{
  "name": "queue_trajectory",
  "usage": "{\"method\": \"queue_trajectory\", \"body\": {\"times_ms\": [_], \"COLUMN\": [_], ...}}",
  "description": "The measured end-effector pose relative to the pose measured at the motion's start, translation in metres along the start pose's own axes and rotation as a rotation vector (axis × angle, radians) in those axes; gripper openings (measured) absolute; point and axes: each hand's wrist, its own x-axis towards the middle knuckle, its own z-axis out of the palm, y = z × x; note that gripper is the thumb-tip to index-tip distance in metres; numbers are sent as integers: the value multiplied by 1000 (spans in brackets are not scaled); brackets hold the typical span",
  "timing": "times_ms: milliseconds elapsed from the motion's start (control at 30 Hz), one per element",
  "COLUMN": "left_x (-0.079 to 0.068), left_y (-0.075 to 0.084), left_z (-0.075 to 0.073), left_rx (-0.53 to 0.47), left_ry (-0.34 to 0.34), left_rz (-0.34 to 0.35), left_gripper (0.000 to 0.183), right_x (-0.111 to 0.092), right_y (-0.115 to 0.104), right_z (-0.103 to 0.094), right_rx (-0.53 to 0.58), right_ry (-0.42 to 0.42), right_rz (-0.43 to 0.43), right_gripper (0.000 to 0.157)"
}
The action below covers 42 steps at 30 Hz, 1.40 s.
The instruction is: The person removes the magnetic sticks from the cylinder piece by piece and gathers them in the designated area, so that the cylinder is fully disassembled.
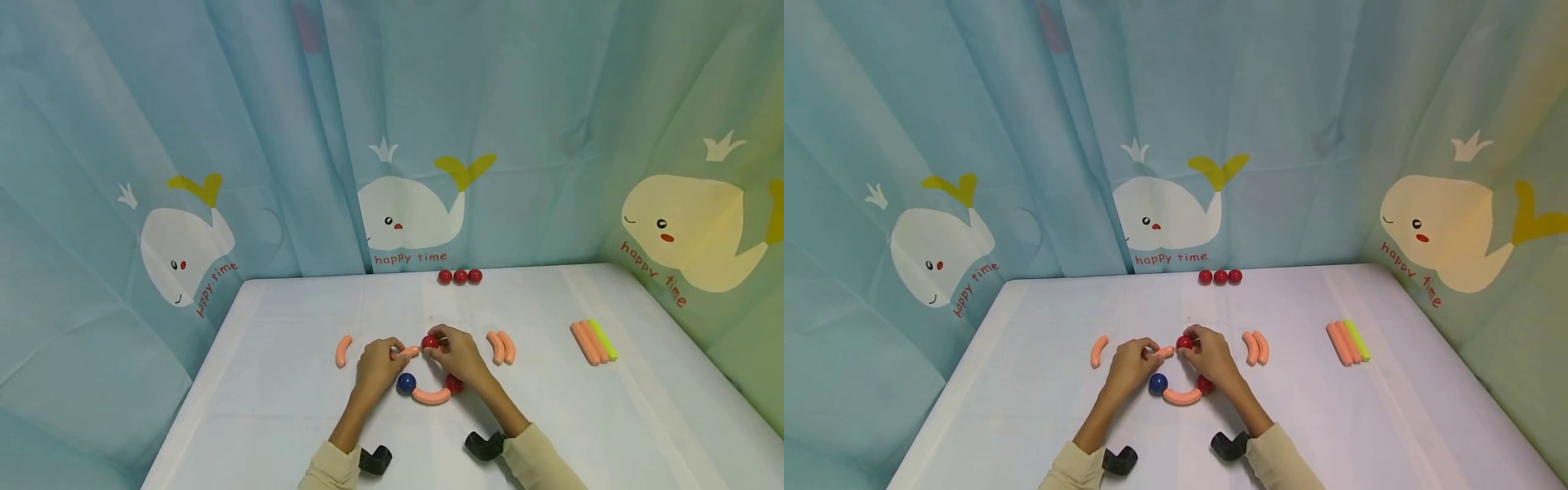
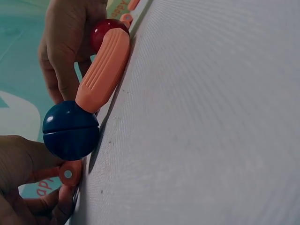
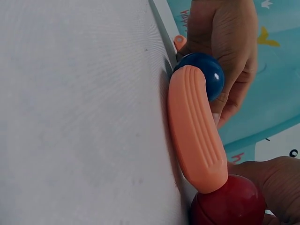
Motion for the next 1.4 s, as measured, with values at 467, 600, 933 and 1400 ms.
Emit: {"method": "queue_trajectory", "body": {"times_ms": [467, 600, 933, 1400], "left_x": [-4, -3, 6, 5], "left_y": [-8, -12, -29, -79], "left_z": [-9, -19, -65, -92], "left_rx": [-92, -143, -214, -155], "left_ry": [6, -21, 158, 284], "left_rz": [26, 28, 1, -272], "left_gripper": [27, 20, 19, 24], "right_x": [-3, -5, -2, -3], "right_y": [0, -1, 0, 1], "right_z": [4, 6, 5, -1], "right_rx": [1, 8, 14, 6], "right_ry": [0, 2, -10, -9], "right_rz": [2, 3, -10, -10], "right_gripper": [32, 33, 34, 36]}}
